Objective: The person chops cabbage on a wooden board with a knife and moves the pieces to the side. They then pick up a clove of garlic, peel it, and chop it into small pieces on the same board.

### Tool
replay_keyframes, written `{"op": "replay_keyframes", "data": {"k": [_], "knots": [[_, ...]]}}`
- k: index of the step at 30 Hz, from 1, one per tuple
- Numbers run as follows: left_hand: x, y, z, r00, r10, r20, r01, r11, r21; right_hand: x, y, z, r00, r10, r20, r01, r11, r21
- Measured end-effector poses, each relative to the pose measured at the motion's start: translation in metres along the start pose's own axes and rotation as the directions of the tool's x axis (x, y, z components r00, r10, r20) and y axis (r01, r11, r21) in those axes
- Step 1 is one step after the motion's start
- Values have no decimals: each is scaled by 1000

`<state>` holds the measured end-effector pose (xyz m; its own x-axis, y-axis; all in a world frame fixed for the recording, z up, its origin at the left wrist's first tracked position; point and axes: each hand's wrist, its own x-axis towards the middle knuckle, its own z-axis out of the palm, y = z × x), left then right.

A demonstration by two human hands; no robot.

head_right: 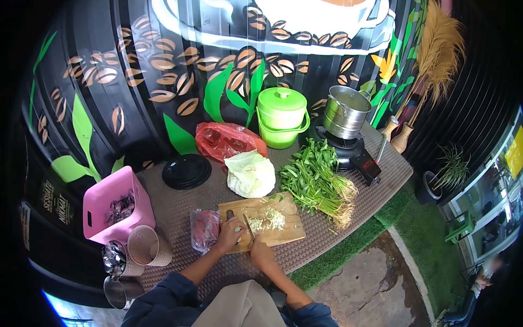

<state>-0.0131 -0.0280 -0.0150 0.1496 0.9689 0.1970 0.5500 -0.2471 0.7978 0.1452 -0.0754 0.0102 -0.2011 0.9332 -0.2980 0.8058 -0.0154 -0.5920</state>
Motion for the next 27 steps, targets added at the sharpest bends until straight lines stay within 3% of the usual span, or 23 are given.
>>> {"op": "replay_keyframes", "data": {"k": [2, 5, 8, 12, 14, 17, 20, 23, 27], "knots": [[-3, -2, 1, 997, 52, -63, -47, 996, 70, -3, 0, 16, 999, -30, -32, 28, 998, -63], [-5, -4, 2, 994, 88, -62, -78, 987, 143, -2, -7, 23, 997, 47, -68, -54, 994, -99], [-7, -3, 5, 981, 177, -74, -154, 956, 251, 21, -6, 19, 992, -26, -126, 9, 991, -136], [-6, -5, 2, 992, 106, -74, -81, 956, 283, 22, -16, -20, 986, -168, -14, 164, 976, -143], [-4, -11, 6, 993, -28, -115, 43, 990, 131, 17, -8, -16, 997, -74, 25, 76, 993, -90], [-3, 1, 4, 985, -79, -151, 98, 988, 118, 0, 2, 7, 1000, -8, -31, 4, 995, -101], [-2, -15, 14, 963, -68, -262, 86, 995, 57, -13, 0, 20, 995, 3, -103, -17, 991, -135], [-4, -8, 11, 970, -16, -242, 50, 989, 136, 2, 4, 32, 973, -72, -221, 48, 993, -112], [-4, -1, 5, 978, 67, -196, -13, 964, 266, 24, 1, 11, 979, -124, -162, 90, 975, -202]]}}
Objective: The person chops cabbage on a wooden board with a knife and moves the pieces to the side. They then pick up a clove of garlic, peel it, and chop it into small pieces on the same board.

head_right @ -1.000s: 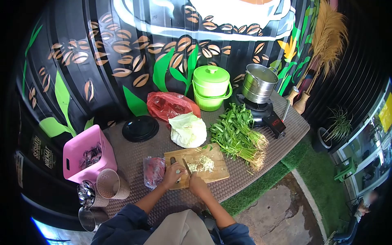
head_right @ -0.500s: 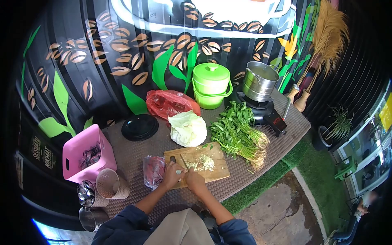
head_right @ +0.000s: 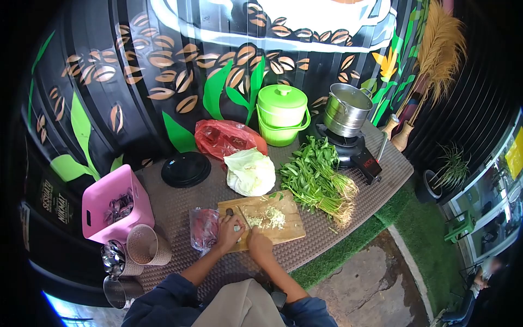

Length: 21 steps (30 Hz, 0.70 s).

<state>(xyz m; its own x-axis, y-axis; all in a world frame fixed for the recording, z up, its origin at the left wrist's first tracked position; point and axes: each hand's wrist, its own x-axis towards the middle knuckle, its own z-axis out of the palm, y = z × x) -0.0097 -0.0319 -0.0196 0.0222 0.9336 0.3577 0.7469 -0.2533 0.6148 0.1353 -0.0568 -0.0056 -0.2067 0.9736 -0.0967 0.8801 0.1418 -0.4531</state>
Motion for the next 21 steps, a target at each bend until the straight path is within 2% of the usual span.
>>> {"op": "replay_keyframes", "data": {"k": [3, 5, 6, 8, 11, 13, 15, 17, 19, 21], "knots": [[1, 2, -2, 998, 48, 37, -50, 997, 62, -3, 15, -21, 999, -32, 30, 33, 999, -31], [3, 4, -1, 991, 46, 128, -40, 998, -47, -16, 25, -25, 992, 21, 126, -12, 997, -70], [3, 5, 1, 991, 48, 128, -41, 998, -54, -25, 25, -24, 992, 25, 125, -15, 997, -75], [3, 6, 6, 988, 66, 142, -60, 997, -47, -38, 20, -17, 998, 62, 22, -60, 996, -60], [1, -8, 23, 990, 28, 137, -14, 994, -106, -30, 19, 10, 995, 101, -10, -101, 992, -71], [5, 9, 9, 990, 9, 142, 3, 996, -86, -19, 18, 3, 997, 80, -20, -81, 995, -62], [7, 16, 4, 990, -7, 140, 15, 998, -60, -7, 16, -20, 1000, 13, 21, -11, 993, -114], [8, 11, 9, 987, -29, 155, 53, 987, -150, -2, 27, -28, 1000, -5, 18, 7, 992, -123], [6, 3, 16, 989, -35, 143, 64, 976, -208, -6, 31, -42, 991, 46, 126, -31, 993, -116], [7, 1, 14, 991, -45, 129, 78, 961, -265, -15, 33, -39, 985, 86, 150, -72, 993, -94]]}}
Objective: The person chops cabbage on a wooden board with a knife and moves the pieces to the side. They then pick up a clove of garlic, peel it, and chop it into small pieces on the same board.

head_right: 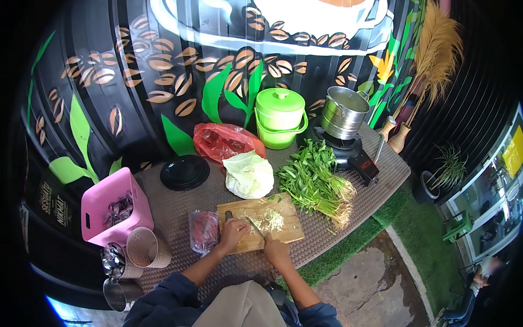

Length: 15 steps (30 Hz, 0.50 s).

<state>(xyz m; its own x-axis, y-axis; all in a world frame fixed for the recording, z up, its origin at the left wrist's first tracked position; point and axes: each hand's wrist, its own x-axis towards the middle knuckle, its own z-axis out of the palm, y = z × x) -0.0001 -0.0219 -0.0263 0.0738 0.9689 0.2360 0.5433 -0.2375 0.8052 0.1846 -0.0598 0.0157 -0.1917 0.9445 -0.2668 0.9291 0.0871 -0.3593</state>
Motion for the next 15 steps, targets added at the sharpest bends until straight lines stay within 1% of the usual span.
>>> {"op": "replay_keyframes", "data": {"k": [2, 3, 5, 6, 8, 9, 11, 12, 14, 15], "knots": [[3, 6, -9, 995, 102, 15, -103, 989, 109, -10, 1, 5, 999, 16, -39, -13, 996, 85], [4, 10, -14, 995, 98, 7, -98, 989, 109, -13, 2, 8, 999, 9, -36, -7, 997, 80], [6, 16, -25, 971, 238, -35, -229, 958, 172, -17, 2, 13, 990, 14, -144, 20, 973, 231], [6, 14, -29, 971, 235, -41, -224, 959, 175, -20, 0, 15, 990, 7, -141, 26, 973, 229], [7, 9, -35, 999, 16, -36, -12, 994, 107, -23, -5, 19, 988, -14, -152, 59, 953, 296], [7, 9, -39, 999, 19, -37, -15, 994, 107, -24, -6, 22, 988, -15, -154, 60, 954, 295], [3, 9, -49, 986, -141, 88, 127, 980, 152, -24, -8, 28, 990, -88, -112, 119, 941, 316], [0, 6, -51, 986, -144, 86, 129, 979, 155, -25, -10, 28, 990, -91, -111, 122, 940, 318], [-8, 0, -52, 977, -128, 168, 93, 976, 198, -27, -16, 28, 990, -106, -88, 128, 947, 293], [-11, -4, -51, 978, -128, 166, 94, 975, 202, -26, -16, 29, 990, -110, -89, 131, 946, 295]]}}
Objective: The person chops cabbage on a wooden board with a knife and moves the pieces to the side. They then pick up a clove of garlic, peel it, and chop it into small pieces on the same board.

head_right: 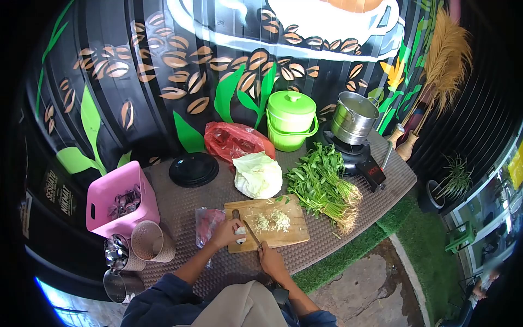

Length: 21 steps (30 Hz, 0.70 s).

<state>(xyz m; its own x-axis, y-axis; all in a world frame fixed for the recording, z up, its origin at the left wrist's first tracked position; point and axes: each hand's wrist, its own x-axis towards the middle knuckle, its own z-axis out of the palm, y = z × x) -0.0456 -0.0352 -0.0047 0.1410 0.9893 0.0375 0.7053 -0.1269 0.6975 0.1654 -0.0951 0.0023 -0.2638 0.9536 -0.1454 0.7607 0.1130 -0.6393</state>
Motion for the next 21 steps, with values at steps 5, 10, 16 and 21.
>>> {"op": "replay_keyframes", "data": {"k": [5, 10, 16, 21], "knots": [[-4, 3, -3, 997, 68, -31, -71, 995, -73, 5, 10, 0, 988, 134, -82, -141, 986, -91], [0, 5, -14, 994, 69, 80, -60, 991, -117, 6, 1, 3, 989, 85, -119, -92, 995, -47], [-1, 2, -19, 990, -3, 144, 45, 957, -288, 25, -10, 16, 996, 69, -60, -72, 996, -49], [3, -4, -13, 998, 8, 64, 20, 905, -425, 25, 4, 1, 970, 189, -155, -195, 980, -26]]}}
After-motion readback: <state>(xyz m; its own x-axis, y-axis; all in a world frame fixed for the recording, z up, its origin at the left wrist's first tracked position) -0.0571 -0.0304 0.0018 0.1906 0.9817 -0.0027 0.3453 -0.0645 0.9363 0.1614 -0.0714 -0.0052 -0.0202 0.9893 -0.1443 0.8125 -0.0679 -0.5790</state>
